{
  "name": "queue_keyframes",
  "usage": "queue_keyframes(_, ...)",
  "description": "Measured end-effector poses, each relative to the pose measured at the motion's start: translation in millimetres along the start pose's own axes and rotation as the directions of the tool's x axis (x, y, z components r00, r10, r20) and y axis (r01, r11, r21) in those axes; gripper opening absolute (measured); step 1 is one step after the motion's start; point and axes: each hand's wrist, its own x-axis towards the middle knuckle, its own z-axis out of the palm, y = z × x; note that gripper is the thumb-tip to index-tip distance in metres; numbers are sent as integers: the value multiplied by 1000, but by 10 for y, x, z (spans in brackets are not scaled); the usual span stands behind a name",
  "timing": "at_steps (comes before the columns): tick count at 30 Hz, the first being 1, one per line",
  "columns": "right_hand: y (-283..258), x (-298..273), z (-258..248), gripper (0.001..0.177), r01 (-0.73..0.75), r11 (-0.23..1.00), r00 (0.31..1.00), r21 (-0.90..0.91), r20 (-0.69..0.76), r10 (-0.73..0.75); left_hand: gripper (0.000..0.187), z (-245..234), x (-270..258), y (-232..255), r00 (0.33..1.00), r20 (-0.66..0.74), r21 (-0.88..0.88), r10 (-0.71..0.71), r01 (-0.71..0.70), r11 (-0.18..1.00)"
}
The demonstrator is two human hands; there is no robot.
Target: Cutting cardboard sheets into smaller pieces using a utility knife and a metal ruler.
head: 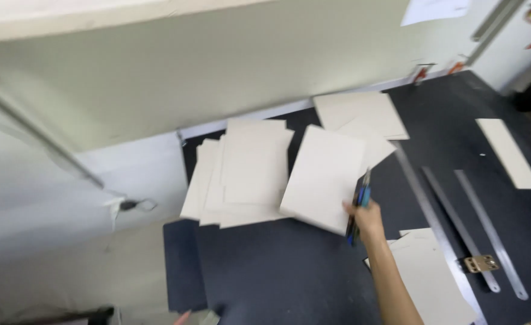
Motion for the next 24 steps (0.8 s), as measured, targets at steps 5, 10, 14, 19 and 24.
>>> queue_keyframes(5,898,-1712,66,27,-17,958,912,-286,389,132,73,-95,-271,-227,994,-87,-57,-67,63,996)
queue_keyframes(10,548,-2914,32,12,-107,665,674,-739,438,595,70,-83,-59,-186,995,-11,93,99,-97,991)
queue_keyframes(14,664,-2872,294,28,241,399,859,-885,385,336,83,-172,-214,424,999,29,302,29,-37,953)
queue_keyframes(19,864,-2686,1020,63,424,629,852,-651,523,-33,103,-199,-94,868,993,118,398,9,-55,916)
queue_keyframes(24,646,-2964,1123,60,375,585,860,-719,505,70,118,-133,-77,1079,986,165,466,-31,-51,883)
